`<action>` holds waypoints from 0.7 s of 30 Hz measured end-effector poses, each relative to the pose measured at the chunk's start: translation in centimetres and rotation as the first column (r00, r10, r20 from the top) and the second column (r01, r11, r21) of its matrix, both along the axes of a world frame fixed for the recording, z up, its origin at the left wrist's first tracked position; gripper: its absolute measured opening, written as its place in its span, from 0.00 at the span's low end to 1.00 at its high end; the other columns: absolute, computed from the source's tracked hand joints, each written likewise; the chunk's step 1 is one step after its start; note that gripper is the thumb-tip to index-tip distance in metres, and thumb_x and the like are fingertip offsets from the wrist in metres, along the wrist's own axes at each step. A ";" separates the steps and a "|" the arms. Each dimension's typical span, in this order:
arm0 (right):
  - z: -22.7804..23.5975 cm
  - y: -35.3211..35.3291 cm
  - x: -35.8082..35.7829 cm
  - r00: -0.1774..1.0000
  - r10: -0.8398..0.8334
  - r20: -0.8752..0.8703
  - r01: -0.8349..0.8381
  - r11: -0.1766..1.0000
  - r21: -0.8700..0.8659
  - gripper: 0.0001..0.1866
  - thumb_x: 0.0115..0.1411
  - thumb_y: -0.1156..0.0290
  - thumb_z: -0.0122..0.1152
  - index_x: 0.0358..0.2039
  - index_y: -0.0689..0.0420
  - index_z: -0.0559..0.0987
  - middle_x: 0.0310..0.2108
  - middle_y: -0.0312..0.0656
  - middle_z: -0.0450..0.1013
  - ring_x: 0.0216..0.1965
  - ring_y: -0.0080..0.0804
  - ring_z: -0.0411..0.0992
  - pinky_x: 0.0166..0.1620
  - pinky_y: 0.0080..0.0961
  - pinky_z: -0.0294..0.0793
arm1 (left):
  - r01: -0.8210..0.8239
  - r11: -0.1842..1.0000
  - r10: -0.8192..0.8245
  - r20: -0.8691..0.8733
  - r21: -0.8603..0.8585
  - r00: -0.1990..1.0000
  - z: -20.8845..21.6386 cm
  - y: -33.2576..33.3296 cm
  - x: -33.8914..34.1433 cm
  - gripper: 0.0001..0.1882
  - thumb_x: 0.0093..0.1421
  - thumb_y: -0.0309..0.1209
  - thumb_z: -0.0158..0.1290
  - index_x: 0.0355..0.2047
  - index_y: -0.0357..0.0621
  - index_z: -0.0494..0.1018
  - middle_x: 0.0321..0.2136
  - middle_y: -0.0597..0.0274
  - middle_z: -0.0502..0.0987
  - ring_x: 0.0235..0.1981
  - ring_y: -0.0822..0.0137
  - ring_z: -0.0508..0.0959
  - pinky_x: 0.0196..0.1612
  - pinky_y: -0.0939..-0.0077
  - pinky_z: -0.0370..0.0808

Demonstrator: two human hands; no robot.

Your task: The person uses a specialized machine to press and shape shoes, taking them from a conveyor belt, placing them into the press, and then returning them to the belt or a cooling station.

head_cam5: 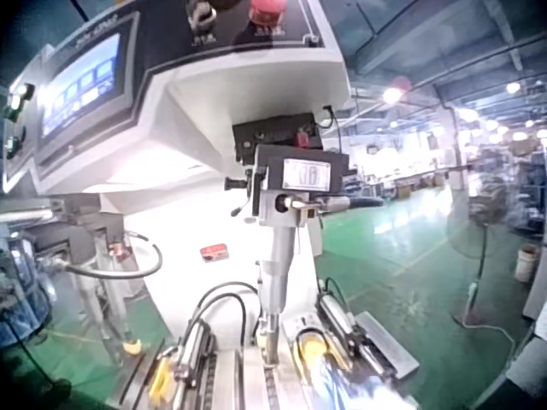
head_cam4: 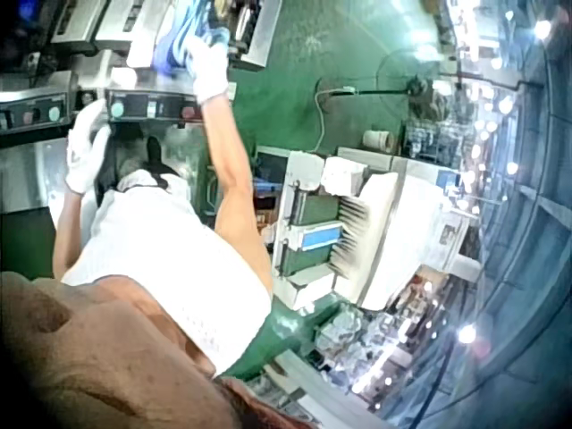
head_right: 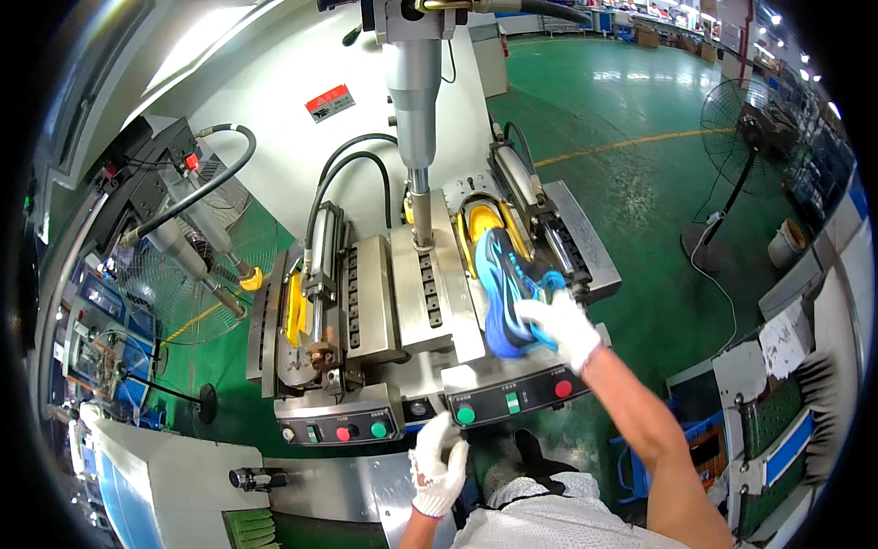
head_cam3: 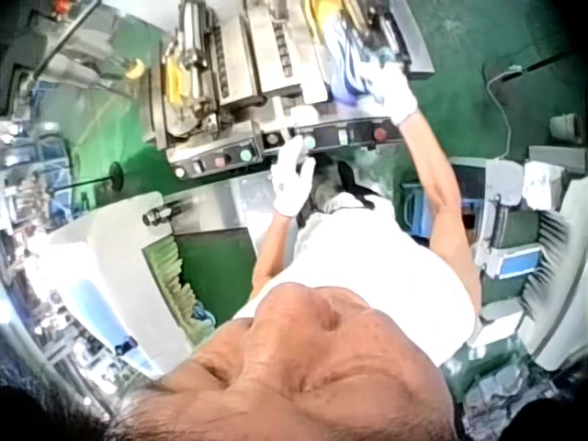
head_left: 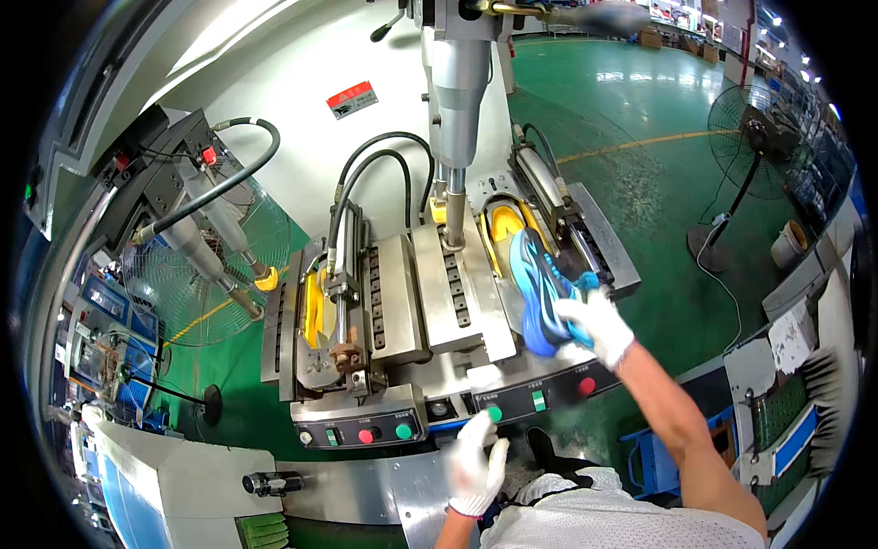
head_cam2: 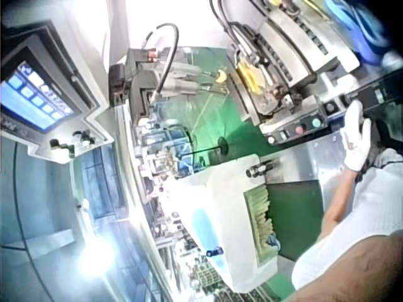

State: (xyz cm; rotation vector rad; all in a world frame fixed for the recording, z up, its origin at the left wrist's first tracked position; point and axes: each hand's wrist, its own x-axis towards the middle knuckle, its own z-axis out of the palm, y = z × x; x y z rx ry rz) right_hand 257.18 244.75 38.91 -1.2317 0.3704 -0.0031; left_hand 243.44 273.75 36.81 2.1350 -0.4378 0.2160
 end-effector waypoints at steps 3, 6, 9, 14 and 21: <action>-1.0 -2.1 12.1 0.984 0.174 0.034 -0.171 0.983 -0.069 0.20 0.54 0.74 0.75 0.46 0.59 0.78 0.37 0.41 0.79 0.37 0.26 0.78 0.36 0.29 0.81 | -0.155 0.985 0.134 -0.213 -0.081 0.968 -4.2 0.3 -1.8 0.29 0.62 0.20 0.59 0.64 0.35 0.67 0.56 0.46 0.71 0.47 0.57 0.83 0.49 0.67 0.82; -5.5 -3.4 22.1 0.982 0.127 -0.137 -0.186 0.736 -0.651 0.17 0.53 0.63 0.73 0.40 0.59 0.83 0.40 0.49 0.82 0.43 0.38 0.81 0.45 0.36 0.82 | -0.266 0.964 0.255 -0.236 -0.016 0.938 -8.2 0.6 -3.8 0.28 0.63 0.21 0.59 0.63 0.35 0.67 0.56 0.46 0.70 0.46 0.57 0.82 0.49 0.66 0.82; -13.3 -4.1 28.0 0.965 -0.120 -0.235 -0.232 0.040 -0.972 0.27 0.57 0.48 0.62 0.47 0.58 0.85 0.49 0.56 0.81 0.54 0.51 0.79 0.55 0.41 0.79 | -0.422 0.899 0.436 -0.351 0.120 0.829 -10.3 0.9 -6.2 0.27 0.58 0.27 0.65 0.57 0.34 0.72 0.51 0.45 0.77 0.46 0.51 0.82 0.52 0.59 0.78; -14.4 0.7 28.8 0.986 0.102 -0.133 -0.138 0.038 -0.990 0.33 0.53 0.39 0.62 0.41 0.59 0.85 0.47 0.57 0.80 0.52 0.54 0.79 0.54 0.45 0.77 | -0.715 0.642 0.750 -0.422 0.277 0.510 -12.3 3.9 -12.0 0.25 0.63 0.33 0.59 0.58 0.36 0.72 0.53 0.45 0.75 0.51 0.51 0.80 0.55 0.59 0.75; -15.6 -11.3 30.9 0.972 0.218 -0.086 -0.152 0.307 -0.939 0.16 0.64 0.57 0.64 0.42 0.58 0.83 0.36 0.41 0.83 0.37 0.41 0.80 0.44 0.41 0.78 | -0.639 0.681 0.725 -0.458 0.358 0.515 -17.0 7.7 -14.3 0.26 0.66 0.43 0.58 0.60 0.43 0.71 0.56 0.48 0.76 0.58 0.49 0.76 0.58 0.52 0.73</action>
